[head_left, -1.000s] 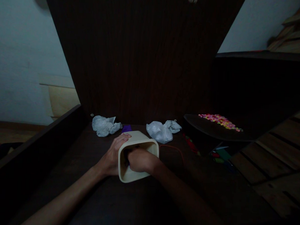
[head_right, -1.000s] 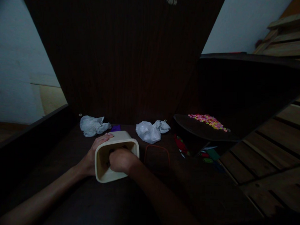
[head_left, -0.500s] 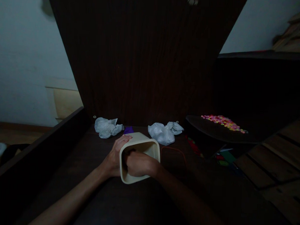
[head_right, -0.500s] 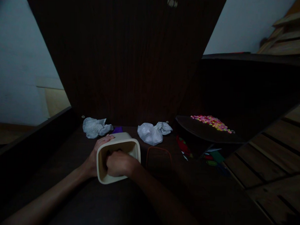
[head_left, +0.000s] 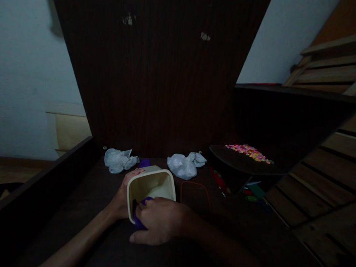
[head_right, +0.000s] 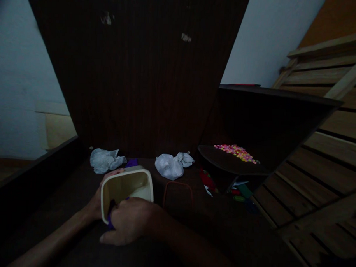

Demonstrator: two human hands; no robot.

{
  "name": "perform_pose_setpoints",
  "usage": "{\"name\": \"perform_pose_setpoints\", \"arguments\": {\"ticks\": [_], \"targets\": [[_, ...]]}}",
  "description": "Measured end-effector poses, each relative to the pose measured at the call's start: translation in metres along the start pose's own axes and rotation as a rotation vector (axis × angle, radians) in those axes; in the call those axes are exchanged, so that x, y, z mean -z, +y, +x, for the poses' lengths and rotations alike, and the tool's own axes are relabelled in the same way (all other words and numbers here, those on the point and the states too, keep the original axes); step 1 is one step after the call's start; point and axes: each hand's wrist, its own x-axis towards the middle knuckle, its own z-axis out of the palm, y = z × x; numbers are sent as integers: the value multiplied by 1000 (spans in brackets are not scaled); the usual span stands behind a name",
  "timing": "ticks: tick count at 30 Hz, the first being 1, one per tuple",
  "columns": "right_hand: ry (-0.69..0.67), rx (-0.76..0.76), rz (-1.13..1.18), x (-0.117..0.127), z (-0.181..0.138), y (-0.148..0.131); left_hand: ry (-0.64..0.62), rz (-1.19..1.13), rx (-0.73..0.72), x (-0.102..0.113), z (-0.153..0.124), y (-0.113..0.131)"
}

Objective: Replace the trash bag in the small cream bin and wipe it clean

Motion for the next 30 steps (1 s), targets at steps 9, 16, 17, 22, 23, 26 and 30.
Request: {"name": "perform_pose_setpoints", "arguments": {"ticks": [9, 16, 17, 22, 23, 26, 30], "targets": [[116, -57, -165, -24, -14, -7, -15, 24, -15, -1, 2, 1], [33, 58, 61, 15, -35, 18, -60, 18, -64, 0, 9, 11], [25, 80, 171, 24, -36, 27, -63, 23, -62, 0, 10, 12], [426, 19, 777, 64, -33, 74, -85, 45, -67, 3, 11, 15], [541, -24, 881, 69, -30, 84, -97, 41, -81, 4, 11, 15], [812, -145, 1149, 76, -11, 110, -138, 16, -130, 6, 11, 14], [869, -276, 1240, 60, 33, 141, -151, 4, -115, 6, 7, 11]]}}
